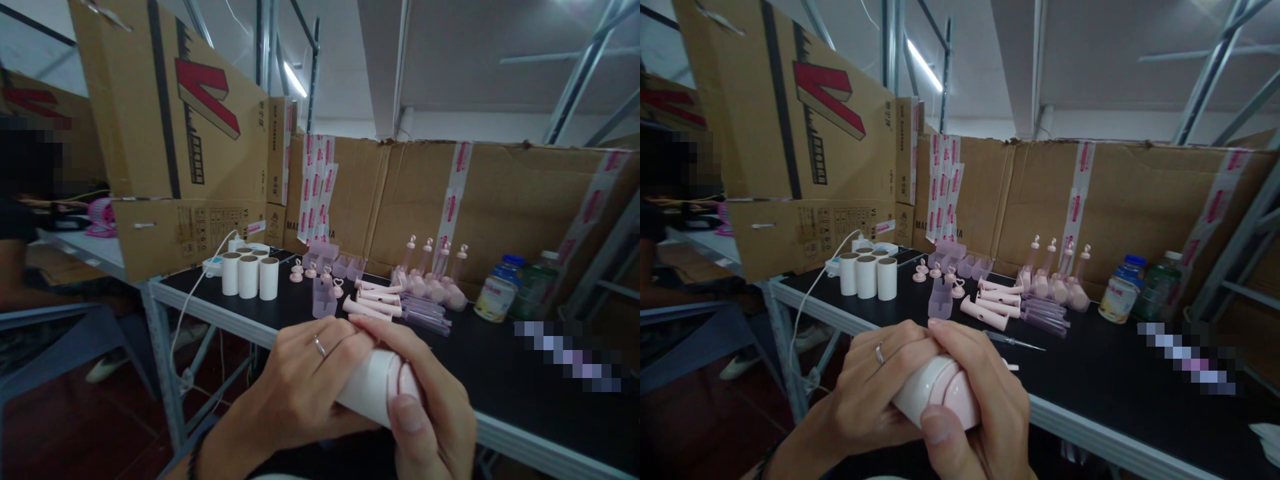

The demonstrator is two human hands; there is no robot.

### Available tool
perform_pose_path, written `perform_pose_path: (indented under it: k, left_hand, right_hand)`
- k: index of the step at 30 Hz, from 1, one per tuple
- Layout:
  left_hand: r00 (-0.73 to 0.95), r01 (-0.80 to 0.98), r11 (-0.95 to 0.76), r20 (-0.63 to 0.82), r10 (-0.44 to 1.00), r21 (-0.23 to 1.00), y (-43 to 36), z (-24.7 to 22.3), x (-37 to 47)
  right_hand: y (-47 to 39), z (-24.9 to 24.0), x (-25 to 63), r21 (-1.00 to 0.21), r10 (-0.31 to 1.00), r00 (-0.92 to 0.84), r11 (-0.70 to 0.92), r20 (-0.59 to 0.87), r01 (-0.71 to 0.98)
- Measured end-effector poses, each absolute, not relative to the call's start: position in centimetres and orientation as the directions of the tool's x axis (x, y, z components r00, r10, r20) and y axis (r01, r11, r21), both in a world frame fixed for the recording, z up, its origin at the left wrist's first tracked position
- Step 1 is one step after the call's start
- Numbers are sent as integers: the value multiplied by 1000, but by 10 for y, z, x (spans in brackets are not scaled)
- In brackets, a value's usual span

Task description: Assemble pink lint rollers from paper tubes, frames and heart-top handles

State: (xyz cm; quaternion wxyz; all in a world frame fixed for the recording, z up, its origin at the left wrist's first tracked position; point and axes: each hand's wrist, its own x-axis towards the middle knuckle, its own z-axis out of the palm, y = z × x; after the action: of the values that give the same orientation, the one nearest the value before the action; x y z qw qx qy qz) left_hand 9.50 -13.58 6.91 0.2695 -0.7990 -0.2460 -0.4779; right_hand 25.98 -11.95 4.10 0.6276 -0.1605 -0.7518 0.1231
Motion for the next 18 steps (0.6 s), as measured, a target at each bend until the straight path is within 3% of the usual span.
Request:
perform_pose_path:
  k: [13, 18]
  left_hand:
    - [439, 704, -680, 878, 189, -205, -135, 69, 92]
    - [479, 728, -632, 856, 192, -266, -137, 73, 83]
  right_hand:
    - [-117, 48, 261, -440, 451, -194, 893, 872, 95]
    - [-116, 49, 264, -405, 439, -189, 894, 878, 193]
